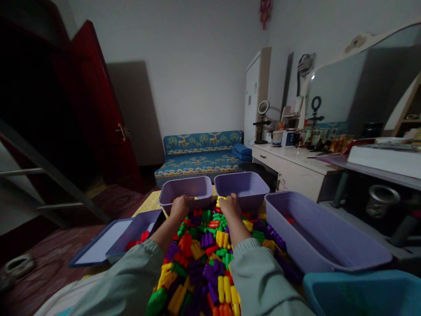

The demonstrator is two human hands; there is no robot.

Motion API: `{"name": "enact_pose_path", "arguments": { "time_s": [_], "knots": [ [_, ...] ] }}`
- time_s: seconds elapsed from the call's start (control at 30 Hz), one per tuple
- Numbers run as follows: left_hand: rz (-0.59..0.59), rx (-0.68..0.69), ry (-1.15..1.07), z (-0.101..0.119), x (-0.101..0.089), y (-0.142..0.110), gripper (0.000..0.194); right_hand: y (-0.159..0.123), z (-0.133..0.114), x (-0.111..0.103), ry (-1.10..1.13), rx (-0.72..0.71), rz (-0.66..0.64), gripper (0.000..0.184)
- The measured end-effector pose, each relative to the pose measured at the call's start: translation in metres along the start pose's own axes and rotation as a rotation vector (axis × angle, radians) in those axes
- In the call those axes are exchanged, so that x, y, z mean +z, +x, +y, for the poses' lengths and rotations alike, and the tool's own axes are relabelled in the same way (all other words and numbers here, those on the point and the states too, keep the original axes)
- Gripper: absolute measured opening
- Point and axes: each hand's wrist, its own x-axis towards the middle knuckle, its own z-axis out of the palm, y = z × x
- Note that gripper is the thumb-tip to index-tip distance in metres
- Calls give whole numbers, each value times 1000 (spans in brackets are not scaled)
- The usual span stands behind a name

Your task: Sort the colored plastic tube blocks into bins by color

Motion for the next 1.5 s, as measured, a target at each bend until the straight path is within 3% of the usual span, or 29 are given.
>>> {"name": "enact_pose_path", "arguments": {
  "time_s": [0.2, 0.37, 0.5, 0.7, 0.83, 1.0, 1.2, 1.5],
  "knots": [
    [-24, 23, 58, 8, -9, -3, 43, -5, 0, 5, 36, -19, 83, 33],
    [5, 50, 49, 18, -14, -19, 55, -19, -1, 5, 91, -66, 168, 29],
    [18, 45, -69, 34, -21, -39, 53, -27, -3, -1, 139, -108, 206, 29],
    [-134, 95, -232, 50, -28, -99, 47, -62, 11, -5, 185, -162, 61, 36],
    [-179, 116, -332, 49, -24, -145, 48, -95, 26, -3, 129, -210, -72, 29],
    [-70, 26, -347, 48, -6, -177, 56, -128, 35, -7, 63, -287, -212, 23],
    [136, 60, -347, 45, 18, -186, 50, -133, 21, -21, -157, -307, -81, 21],
    [154, 37, -403, 41, 16, -190, 52, -124, -15, 13, -346, -346, -173, 34]
  ]
}}
